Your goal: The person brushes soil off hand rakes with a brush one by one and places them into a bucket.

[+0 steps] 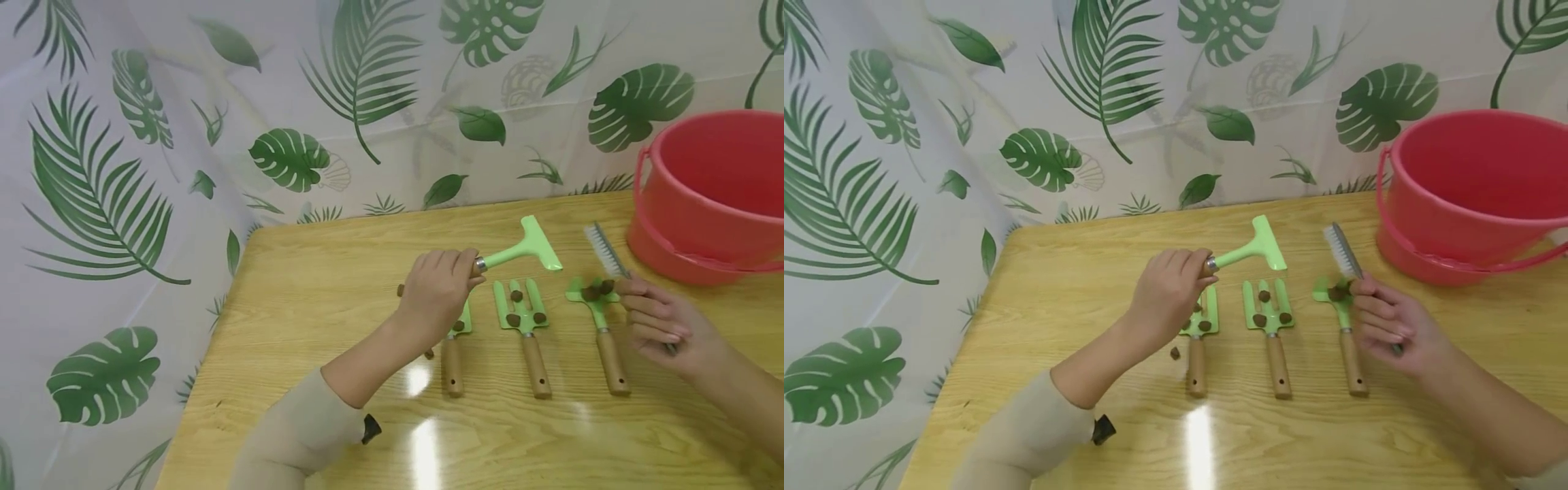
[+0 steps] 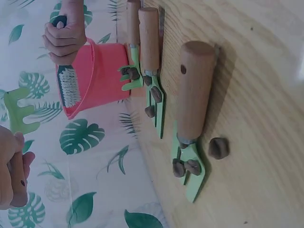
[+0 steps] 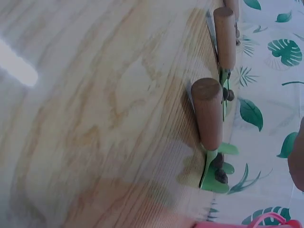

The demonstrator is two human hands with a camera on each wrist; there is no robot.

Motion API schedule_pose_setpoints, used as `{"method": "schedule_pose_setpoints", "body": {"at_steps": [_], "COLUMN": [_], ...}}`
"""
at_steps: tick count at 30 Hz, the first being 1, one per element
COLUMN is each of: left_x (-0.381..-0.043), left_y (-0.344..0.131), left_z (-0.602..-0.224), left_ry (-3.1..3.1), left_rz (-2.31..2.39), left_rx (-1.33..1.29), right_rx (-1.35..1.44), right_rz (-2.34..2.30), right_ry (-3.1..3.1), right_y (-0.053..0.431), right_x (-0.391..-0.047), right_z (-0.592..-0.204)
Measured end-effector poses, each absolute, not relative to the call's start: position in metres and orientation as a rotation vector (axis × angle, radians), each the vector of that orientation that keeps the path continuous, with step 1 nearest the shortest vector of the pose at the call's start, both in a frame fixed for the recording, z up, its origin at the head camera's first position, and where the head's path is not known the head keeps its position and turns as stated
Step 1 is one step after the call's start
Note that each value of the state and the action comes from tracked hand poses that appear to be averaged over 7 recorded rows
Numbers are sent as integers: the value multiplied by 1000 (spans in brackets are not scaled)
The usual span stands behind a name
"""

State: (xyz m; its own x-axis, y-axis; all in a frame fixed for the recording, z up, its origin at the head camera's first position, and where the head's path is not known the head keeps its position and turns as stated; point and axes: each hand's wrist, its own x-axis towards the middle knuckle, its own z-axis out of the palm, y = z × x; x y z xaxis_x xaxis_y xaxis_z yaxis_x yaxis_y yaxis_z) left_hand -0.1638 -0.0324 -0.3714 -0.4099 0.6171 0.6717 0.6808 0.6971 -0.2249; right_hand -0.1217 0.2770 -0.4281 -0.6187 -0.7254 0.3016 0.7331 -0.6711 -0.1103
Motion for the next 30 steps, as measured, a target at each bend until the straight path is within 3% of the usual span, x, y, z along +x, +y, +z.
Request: {"method": "schedule_pose_setpoints", "body": {"at_steps": [14,30], "left_x": [-185,-225], "left_y": [21,97], "left_z": [-359,-333], "left_ry": [-2045,-2132], "left_rz": [29,71], "left_rx": [-1066,-1048], "right_rx": [-492,-400], "right_rz": [-2094,-2089], "right_ry": [499,734], "right_y": [298,363], "right_x": [-100,-73], "right_z": [-442,-442]}}
